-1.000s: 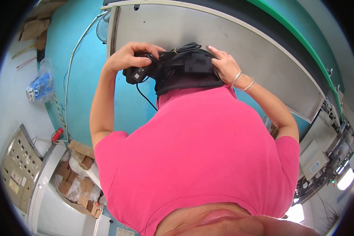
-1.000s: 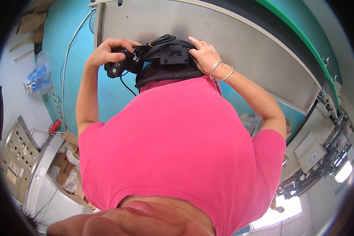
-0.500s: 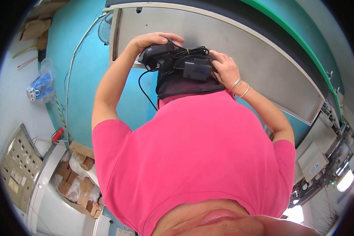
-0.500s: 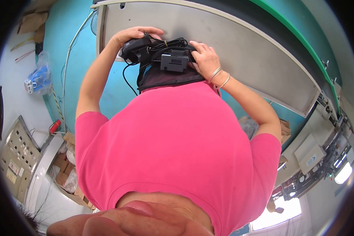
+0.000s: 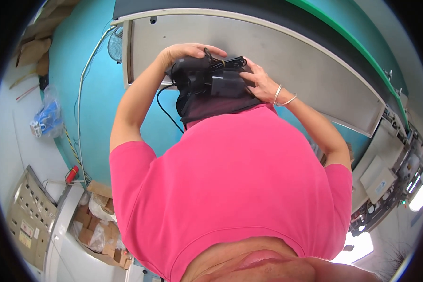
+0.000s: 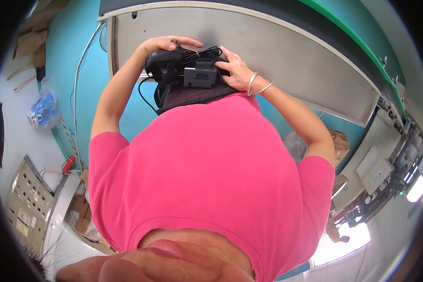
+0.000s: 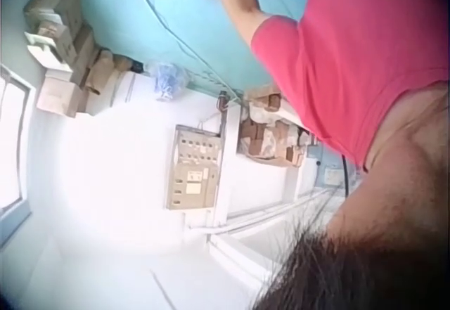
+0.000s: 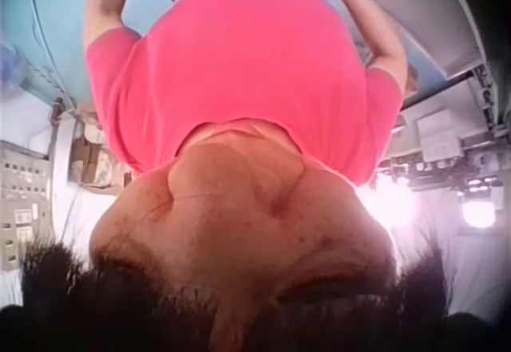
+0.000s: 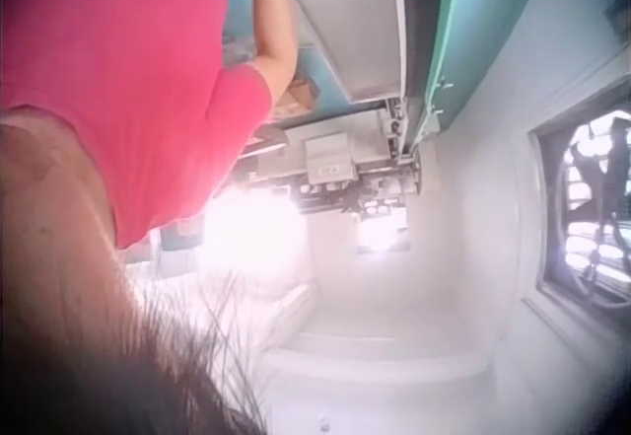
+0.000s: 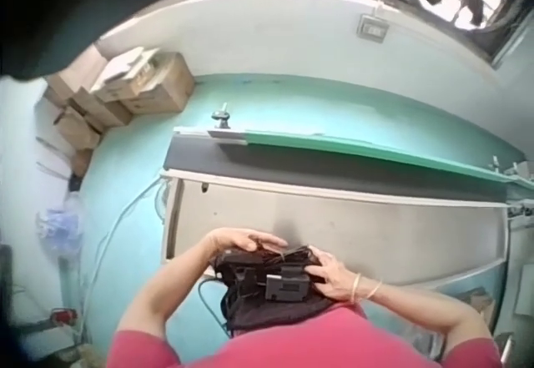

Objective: Packing a power bank and charging cables into a protective mesh case.

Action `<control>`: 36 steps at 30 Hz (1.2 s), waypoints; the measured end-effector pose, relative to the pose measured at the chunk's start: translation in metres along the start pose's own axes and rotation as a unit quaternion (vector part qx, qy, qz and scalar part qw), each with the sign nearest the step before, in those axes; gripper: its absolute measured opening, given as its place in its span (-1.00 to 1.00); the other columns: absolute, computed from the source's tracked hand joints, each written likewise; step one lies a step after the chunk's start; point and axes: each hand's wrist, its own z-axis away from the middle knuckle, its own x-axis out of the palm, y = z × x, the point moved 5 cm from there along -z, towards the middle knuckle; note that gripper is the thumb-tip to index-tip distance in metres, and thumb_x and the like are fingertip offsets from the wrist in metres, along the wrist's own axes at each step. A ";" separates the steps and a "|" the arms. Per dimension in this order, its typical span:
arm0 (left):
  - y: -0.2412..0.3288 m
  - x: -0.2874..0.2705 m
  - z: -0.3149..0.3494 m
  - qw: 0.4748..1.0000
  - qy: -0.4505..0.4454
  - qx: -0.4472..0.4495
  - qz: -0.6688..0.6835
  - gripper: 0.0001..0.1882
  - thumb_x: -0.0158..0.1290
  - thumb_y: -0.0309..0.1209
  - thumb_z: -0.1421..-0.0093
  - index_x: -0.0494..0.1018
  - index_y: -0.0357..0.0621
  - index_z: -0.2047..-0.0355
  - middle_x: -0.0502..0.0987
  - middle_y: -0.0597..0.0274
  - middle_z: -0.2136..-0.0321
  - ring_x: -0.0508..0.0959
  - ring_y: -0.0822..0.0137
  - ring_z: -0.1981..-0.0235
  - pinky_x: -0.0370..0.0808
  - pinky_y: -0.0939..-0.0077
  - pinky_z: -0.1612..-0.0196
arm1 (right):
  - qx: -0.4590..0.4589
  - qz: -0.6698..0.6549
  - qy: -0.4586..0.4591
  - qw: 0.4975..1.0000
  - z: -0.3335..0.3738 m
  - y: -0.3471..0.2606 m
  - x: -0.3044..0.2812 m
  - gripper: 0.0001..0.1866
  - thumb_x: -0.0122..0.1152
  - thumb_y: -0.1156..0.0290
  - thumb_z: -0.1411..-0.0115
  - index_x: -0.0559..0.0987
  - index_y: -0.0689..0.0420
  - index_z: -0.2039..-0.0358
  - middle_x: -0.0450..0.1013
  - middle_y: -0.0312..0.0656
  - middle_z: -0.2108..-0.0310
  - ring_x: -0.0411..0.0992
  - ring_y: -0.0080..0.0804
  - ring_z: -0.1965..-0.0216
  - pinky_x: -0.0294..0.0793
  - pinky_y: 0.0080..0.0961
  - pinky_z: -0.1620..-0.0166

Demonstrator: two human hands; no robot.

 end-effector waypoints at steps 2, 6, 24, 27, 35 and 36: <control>0.010 -0.002 0.008 1.000 -0.004 0.003 -0.015 0.03 0.29 -0.05 0.15 0.15 -0.37 -0.24 0.37 -0.08 -0.12 0.44 0.21 -0.10 0.29 0.38 -0.22 | 0.007 0.016 -0.017 1.000 0.002 -0.003 -0.006 -0.68 0.19 0.44 0.02 0.60 0.08 0.17 0.20 0.06 -0.22 0.19 0.13 -0.18 0.26 -0.16 -0.19; 0.028 -0.007 0.034 0.999 0.024 0.035 -0.003 -0.03 0.26 -0.06 0.12 0.17 -0.33 -0.23 0.41 -0.11 -0.06 0.48 0.19 -0.04 0.37 0.38 -0.15 | 0.022 0.001 0.086 0.996 -0.008 -0.036 -0.046 -0.79 0.13 0.46 -0.06 0.59 0.13 0.26 0.49 -0.08 0.13 0.42 -0.08 0.07 0.40 -0.30 -0.03; 0.024 0.065 0.051 0.974 0.160 -0.053 -0.152 -0.33 0.18 -0.28 0.00 0.32 -0.25 -0.13 0.41 0.10 -0.10 0.39 0.30 -0.13 0.29 0.44 -0.19 | -0.023 0.243 -0.127 0.962 -0.001 -0.083 -0.066 -0.48 0.39 0.37 0.19 0.42 0.13 0.17 0.37 -0.15 0.25 0.40 -0.17 0.20 0.49 -0.31 0.23; 0.017 0.081 0.044 0.971 0.139 -0.064 -0.186 -0.29 0.16 -0.30 0.00 0.27 -0.28 -0.17 0.38 0.04 -0.13 0.34 0.25 -0.19 0.21 0.42 -0.24 | -0.028 0.238 -0.130 0.962 0.009 -0.083 -0.067 -0.51 0.40 0.40 0.22 0.41 0.13 0.23 0.35 -0.15 0.27 0.38 -0.16 0.20 0.48 -0.29 0.24; 0.022 0.084 0.059 0.945 0.137 -0.193 -0.224 -0.36 0.05 -0.26 -0.04 0.35 -0.26 -0.15 0.53 0.12 0.15 0.50 0.43 0.32 0.49 0.55 0.26 | -0.061 0.067 -0.125 0.988 0.006 -0.062 -0.068 -0.53 0.40 0.37 0.19 0.40 0.16 0.25 0.35 -0.13 0.24 0.38 -0.14 0.16 0.48 -0.29 0.16; 0.021 0.081 0.060 0.937 0.171 -0.211 -0.220 -0.39 0.03 -0.25 -0.04 0.39 -0.25 -0.12 0.56 0.18 0.25 0.48 0.48 0.42 0.48 0.57 0.28 | -0.058 0.025 -0.129 0.990 0.005 -0.060 -0.069 -0.52 0.40 0.32 0.16 0.41 0.16 0.23 0.35 -0.13 0.22 0.38 -0.13 0.15 0.46 -0.31 0.15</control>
